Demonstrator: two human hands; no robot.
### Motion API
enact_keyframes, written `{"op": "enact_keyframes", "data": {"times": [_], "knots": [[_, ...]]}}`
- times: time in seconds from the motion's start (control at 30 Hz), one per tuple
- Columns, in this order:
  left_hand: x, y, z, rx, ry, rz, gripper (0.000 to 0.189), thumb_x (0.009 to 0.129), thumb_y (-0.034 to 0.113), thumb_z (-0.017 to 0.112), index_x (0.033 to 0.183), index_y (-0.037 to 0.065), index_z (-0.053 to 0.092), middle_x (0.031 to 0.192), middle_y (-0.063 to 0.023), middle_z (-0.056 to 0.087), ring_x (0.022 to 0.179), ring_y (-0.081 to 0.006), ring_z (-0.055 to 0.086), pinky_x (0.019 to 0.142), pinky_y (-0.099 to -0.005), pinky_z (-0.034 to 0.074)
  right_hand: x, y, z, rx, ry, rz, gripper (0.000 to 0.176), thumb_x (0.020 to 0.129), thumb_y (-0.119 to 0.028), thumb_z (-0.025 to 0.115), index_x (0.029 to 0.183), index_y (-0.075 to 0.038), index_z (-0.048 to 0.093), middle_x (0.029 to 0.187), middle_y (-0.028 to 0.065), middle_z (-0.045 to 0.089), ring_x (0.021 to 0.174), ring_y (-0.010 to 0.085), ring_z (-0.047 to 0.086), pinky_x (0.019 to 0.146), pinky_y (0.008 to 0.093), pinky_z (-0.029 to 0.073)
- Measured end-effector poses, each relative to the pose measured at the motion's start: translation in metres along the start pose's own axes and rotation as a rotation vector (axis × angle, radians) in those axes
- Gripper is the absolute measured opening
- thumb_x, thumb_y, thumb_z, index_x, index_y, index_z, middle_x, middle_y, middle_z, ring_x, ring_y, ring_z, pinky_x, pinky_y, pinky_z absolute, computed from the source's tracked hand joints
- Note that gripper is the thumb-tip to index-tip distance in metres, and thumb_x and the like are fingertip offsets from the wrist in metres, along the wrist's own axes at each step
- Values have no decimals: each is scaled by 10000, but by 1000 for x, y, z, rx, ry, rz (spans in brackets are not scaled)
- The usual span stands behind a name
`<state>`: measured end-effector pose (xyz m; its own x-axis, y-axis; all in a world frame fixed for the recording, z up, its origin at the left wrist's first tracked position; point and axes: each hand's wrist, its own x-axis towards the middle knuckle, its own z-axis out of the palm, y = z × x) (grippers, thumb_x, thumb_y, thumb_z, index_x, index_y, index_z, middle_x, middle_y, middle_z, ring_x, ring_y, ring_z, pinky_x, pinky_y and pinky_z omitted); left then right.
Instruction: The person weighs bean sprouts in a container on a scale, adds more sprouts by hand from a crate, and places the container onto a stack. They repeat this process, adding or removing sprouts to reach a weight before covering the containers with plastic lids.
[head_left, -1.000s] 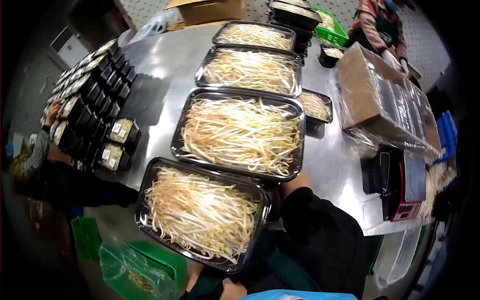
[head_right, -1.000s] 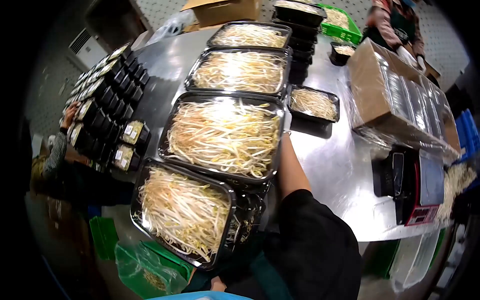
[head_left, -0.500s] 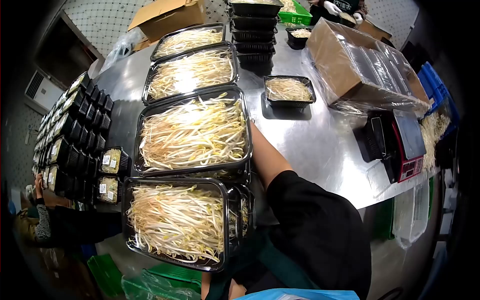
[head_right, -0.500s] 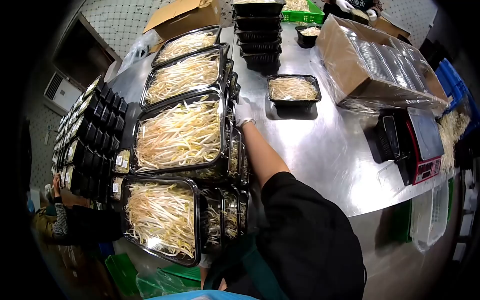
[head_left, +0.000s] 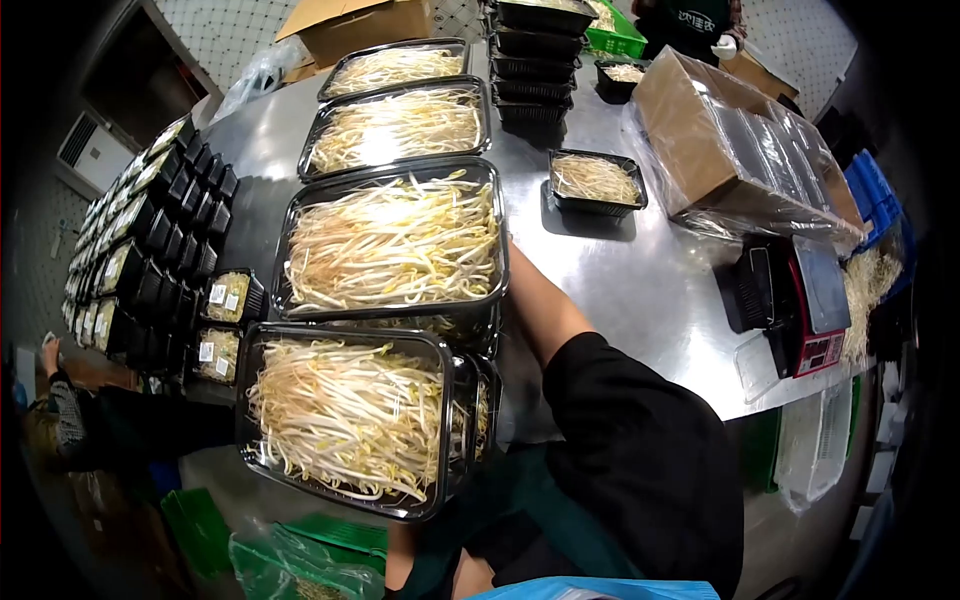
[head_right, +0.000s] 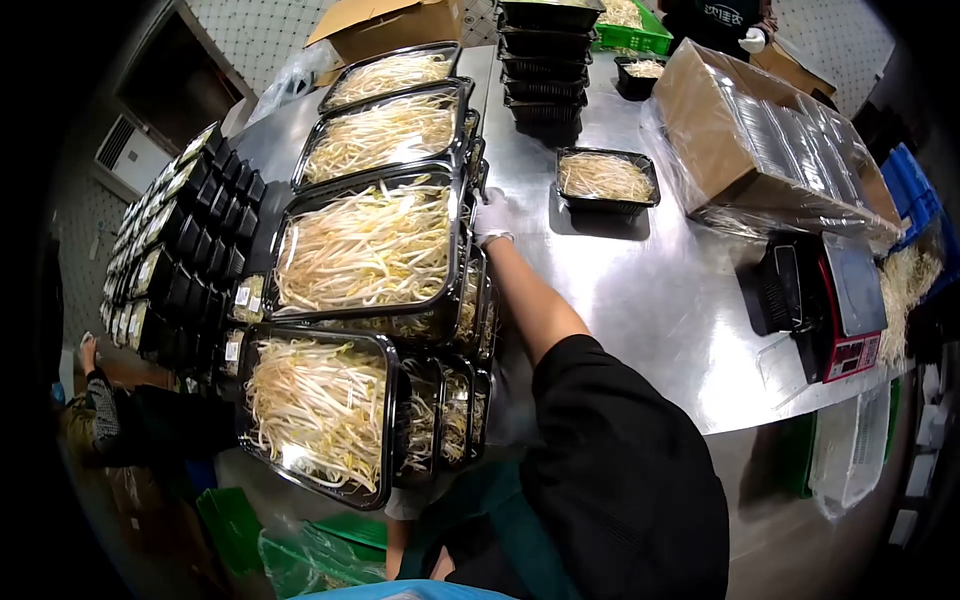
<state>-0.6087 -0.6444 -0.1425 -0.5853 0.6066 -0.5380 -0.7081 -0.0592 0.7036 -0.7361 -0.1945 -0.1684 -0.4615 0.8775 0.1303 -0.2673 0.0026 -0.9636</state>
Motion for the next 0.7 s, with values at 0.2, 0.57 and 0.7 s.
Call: {"op": "enact_keyframes", "data": {"times": [0.2, 0.57, 0.7], "knots": [[-10, -7, 2, -7, 16, 33, 389, 920, 189, 493, 1281, 46, 485, 1275, -94, 528, 1158, -250, 509, 988, -366, 415, -21, -169, -162, -923, 608, -507, 200, 780, -131, 586, 920, -2, 646, 878, 185, 645, 825, 345, 615, 790, 414, 474], [-12, -30, -7, 100, 68, 238, 383, 926, 194, 484, 1285, 59, 484, 1277, -74, 528, 1167, -247, 498, 996, -362, 403, 0, -100, -181, -242, 409, 116, 243, 913, -132, 419, 999, -23, 619, 803, 93, 642, 490, 187, 576, 386, 288, 485], [-14, -13, 26, 405, -94, 476, 386, 933, 203, 475, 1294, 67, 464, 1258, -73, 535, 1175, -216, 483, 1010, -349, 375, -11, -114, -146, -363, 422, 149, 255, 940, -162, 475, 1109, -22, 604, 743, 85, 644, 408, 150, 522, 357, 298, 407]]}}
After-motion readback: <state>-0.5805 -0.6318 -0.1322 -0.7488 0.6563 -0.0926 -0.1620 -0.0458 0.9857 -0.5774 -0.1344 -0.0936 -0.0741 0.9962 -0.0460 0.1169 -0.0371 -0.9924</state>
